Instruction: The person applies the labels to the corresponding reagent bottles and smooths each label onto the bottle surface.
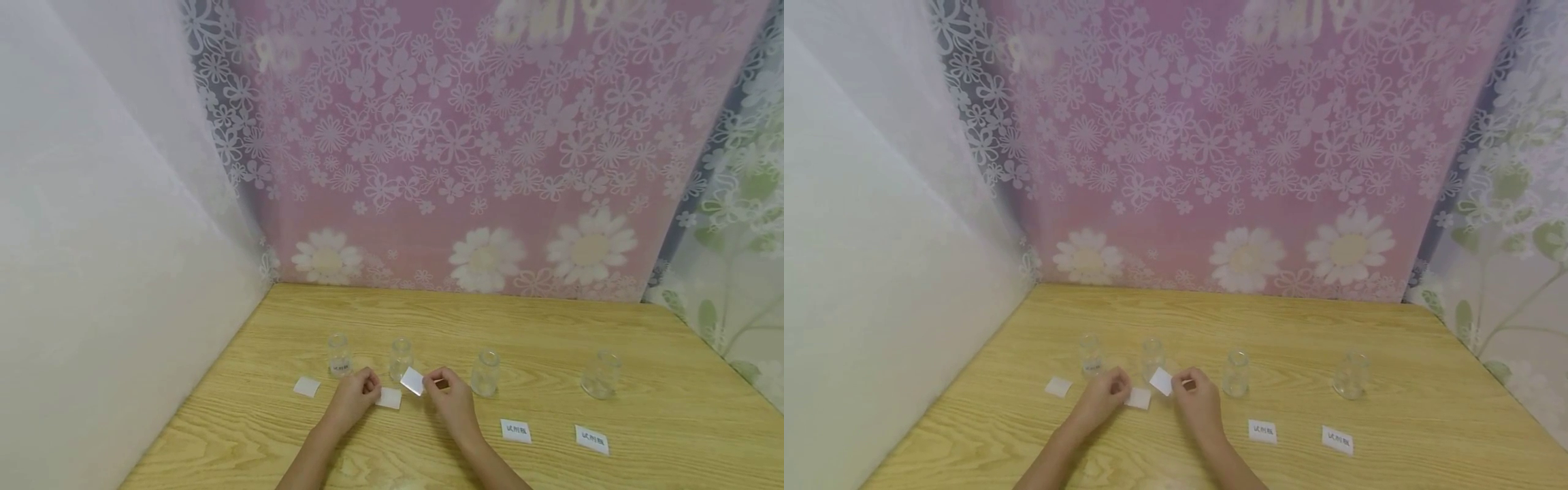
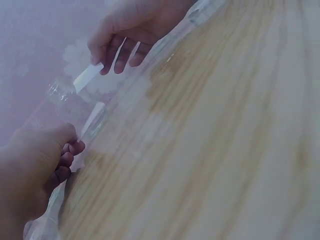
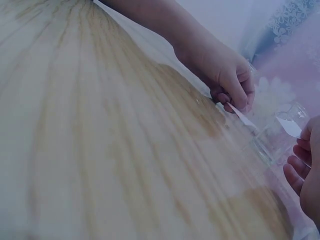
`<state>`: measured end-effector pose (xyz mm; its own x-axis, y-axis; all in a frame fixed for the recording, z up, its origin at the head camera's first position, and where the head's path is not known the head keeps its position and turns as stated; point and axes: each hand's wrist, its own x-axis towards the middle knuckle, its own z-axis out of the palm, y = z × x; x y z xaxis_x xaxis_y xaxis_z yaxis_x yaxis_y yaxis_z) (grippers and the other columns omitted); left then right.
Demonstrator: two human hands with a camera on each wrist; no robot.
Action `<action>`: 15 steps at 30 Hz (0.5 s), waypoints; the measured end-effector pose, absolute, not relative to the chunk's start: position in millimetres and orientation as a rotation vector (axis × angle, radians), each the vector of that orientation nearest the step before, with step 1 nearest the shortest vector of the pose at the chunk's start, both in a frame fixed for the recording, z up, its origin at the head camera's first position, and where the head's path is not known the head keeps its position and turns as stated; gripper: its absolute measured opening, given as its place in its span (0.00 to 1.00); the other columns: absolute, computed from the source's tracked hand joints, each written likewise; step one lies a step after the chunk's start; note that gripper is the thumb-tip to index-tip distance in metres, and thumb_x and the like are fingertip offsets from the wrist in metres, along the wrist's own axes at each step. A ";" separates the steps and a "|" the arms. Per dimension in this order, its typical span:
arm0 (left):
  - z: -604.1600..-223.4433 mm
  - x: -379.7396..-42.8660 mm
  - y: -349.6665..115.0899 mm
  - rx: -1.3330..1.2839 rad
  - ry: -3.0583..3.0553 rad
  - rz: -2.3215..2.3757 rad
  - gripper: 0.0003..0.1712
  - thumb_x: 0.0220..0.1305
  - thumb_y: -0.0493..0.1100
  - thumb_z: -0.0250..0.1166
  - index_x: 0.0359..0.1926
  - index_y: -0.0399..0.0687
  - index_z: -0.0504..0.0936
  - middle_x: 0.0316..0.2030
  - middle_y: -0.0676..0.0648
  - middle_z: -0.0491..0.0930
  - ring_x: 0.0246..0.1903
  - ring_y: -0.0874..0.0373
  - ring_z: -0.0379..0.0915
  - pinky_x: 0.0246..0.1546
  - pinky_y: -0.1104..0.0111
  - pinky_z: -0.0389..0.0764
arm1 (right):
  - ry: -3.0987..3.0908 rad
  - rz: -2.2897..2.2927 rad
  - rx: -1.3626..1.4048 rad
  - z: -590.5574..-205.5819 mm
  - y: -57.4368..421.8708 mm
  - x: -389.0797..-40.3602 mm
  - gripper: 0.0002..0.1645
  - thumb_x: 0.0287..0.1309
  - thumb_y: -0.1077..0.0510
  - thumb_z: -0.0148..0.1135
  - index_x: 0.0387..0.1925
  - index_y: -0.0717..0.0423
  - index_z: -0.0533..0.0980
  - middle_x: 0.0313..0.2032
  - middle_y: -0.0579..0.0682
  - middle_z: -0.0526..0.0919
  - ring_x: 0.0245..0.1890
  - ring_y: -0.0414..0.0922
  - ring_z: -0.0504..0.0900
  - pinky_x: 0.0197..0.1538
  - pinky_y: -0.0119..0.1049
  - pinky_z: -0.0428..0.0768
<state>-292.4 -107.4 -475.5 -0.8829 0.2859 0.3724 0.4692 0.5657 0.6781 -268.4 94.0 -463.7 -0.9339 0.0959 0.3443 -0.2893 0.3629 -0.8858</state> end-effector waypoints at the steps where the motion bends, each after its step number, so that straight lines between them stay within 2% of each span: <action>1: -475.7 -292.3 -107.2 -0.640 -2.580 -1.202 0.04 0.58 0.32 0.61 0.28 0.42 0.74 0.20 0.57 0.70 0.20 0.68 0.63 0.21 0.76 0.71 | -2.294 1.588 0.168 -463.8 93.8 -268.6 0.05 0.56 0.62 0.61 0.27 0.60 0.76 0.28 0.49 0.79 0.30 0.44 0.75 0.25 0.31 0.74; 15: -477.9 -293.0 -104.4 -0.626 -2.582 -1.103 0.05 0.57 0.31 0.62 0.26 0.42 0.75 0.19 0.58 0.69 0.19 0.69 0.62 0.19 0.76 0.70 | -2.320 1.643 0.195 -462.0 93.1 -268.0 0.05 0.55 0.62 0.60 0.27 0.61 0.76 0.25 0.50 0.78 0.27 0.45 0.75 0.21 0.30 0.74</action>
